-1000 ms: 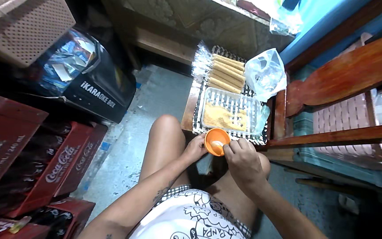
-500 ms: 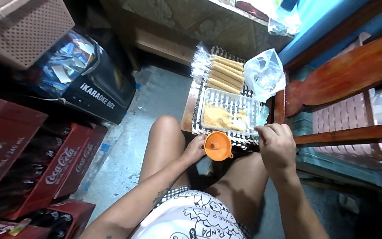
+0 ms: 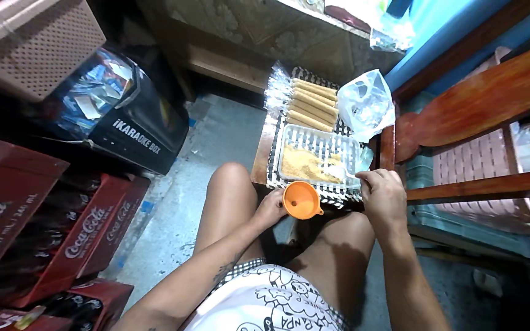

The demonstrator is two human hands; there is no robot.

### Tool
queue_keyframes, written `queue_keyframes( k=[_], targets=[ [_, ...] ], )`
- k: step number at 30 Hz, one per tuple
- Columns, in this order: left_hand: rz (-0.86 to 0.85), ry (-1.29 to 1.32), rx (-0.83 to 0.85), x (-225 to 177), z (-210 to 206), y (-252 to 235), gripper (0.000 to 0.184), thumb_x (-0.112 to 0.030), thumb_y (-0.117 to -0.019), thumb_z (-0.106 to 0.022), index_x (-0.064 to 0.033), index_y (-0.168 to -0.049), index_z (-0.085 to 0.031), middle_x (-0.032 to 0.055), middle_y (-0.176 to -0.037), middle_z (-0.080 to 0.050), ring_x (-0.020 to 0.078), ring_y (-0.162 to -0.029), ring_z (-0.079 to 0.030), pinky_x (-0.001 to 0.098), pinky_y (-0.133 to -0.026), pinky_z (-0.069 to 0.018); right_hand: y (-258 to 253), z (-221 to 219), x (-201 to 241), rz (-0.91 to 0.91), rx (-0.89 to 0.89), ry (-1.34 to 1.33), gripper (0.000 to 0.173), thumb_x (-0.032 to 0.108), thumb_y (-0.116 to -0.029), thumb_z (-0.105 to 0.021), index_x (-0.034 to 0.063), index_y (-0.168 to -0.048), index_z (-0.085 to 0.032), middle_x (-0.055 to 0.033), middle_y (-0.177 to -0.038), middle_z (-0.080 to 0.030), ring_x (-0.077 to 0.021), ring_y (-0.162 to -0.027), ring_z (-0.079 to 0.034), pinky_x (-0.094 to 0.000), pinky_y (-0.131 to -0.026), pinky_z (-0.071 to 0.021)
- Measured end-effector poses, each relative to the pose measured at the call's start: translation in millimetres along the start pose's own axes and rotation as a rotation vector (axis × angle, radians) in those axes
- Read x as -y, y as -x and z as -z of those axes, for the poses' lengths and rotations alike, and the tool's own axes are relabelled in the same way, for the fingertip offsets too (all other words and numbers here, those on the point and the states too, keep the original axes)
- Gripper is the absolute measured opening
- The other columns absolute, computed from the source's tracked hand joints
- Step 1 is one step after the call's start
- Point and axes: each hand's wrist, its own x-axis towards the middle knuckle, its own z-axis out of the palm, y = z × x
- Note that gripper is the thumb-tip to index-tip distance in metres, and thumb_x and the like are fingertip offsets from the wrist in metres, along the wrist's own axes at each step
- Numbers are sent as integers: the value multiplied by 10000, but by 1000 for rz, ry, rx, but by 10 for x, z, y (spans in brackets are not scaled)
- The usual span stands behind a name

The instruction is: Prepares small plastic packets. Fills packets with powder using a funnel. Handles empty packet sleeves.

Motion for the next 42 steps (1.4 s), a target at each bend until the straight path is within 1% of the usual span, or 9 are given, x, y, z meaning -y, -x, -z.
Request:
queue_keyframes(
  k=[7, 20, 25, 27, 30, 33, 36, 38, 42],
  targets=[
    [52, 38, 36, -31, 4, 13, 158, -40, -895, -707, 75, -1000, -735, 215, -1073, -699, 281, -1076, -660, 442, -986, -505, -208, -222, -235, -200, 200, 86, 172, -42, -959, -606, -28, -1066, -740, -264, -1091, -685, -488, -1125, -603, -642, -933, -470],
    [58, 31, 5, -41, 21, 5, 173, -23, -896, -707, 92, -1025, -725, 233, -1094, -701, 293, -1074, -672, 445, -991, -511, -225, -359, -183, -251, 340, -189, 181, -19, -986, -592, -14, -1112, -723, -289, -1104, -681, -498, -1052, -641, -676, -895, -487],
    [69, 21, 38, -32, 21, -8, 164, -35, -902, -710, 84, -1011, -737, 235, -1111, -697, 323, -1093, -659, 485, -1000, -493, -344, -215, -300, -386, 377, -201, 213, 49, -1031, -571, 13, -1167, -732, -240, -1155, -705, -428, -1129, -646, -622, -986, -461],
    [68, 14, 33, -34, 16, -16, 160, -40, -897, -718, 78, -1003, -740, 228, -1084, -695, 322, -1072, -660, 489, -982, -499, -317, -112, -332, -397, 363, -253, 209, 64, -1037, -573, 30, -1165, -735, -222, -1137, -712, -400, -1091, -658, -614, -958, -464],
    [39, 11, 10, -31, 16, -5, 153, -29, -881, -729, 79, -989, -740, 234, -1077, -698, 327, -1069, -665, 489, -979, -504, -167, 73, -260, -310, 300, -351, 169, 56, -1024, -594, 41, -1115, -735, -191, -1045, -712, -341, -916, -661, -579, -798, -494],
    [32, 18, 14, -23, 13, -7, 147, -25, -874, -735, 81, -975, -738, 232, -1084, -695, 321, -1073, -661, 483, -984, -500, -86, 184, -70, -202, 325, -356, 150, 27, -1002, -625, 42, -1077, -754, -156, -1104, -725, -300, -1000, -682, -536, -885, -523],
    [25, 2, 18, 2, 7, -8, 150, -40, -879, -736, 77, -973, -741, 232, -1075, -698, 321, -1065, -666, 484, -973, -508, 89, 121, 182, 47, 279, -234, 162, -22, -955, -633, 6, -1045, -766, -196, -1037, -722, -393, -1059, -662, -572, -926, -522],
    [8, -16, 6, 6, -1, -7, 153, -57, -882, -739, 66, -974, -743, 215, -1051, -703, 298, -1033, -676, 468, -952, -522, 259, -97, 329, 261, 106, -76, 120, -57, -896, -657, -13, -942, -759, -196, -898, -712, -412, -918, -688, -557, -780, -563],
    [-14, -9, 0, 7, -1, -1, 166, -63, -884, -736, 72, -981, -742, 213, -1037, -701, 297, -1022, -676, 463, -947, -523, 488, -296, 554, 508, -101, 122, 102, -80, -854, -669, -2, -816, -721, -135, -725, -633, -318, -707, -643, -423, -609, -476]
  ],
)
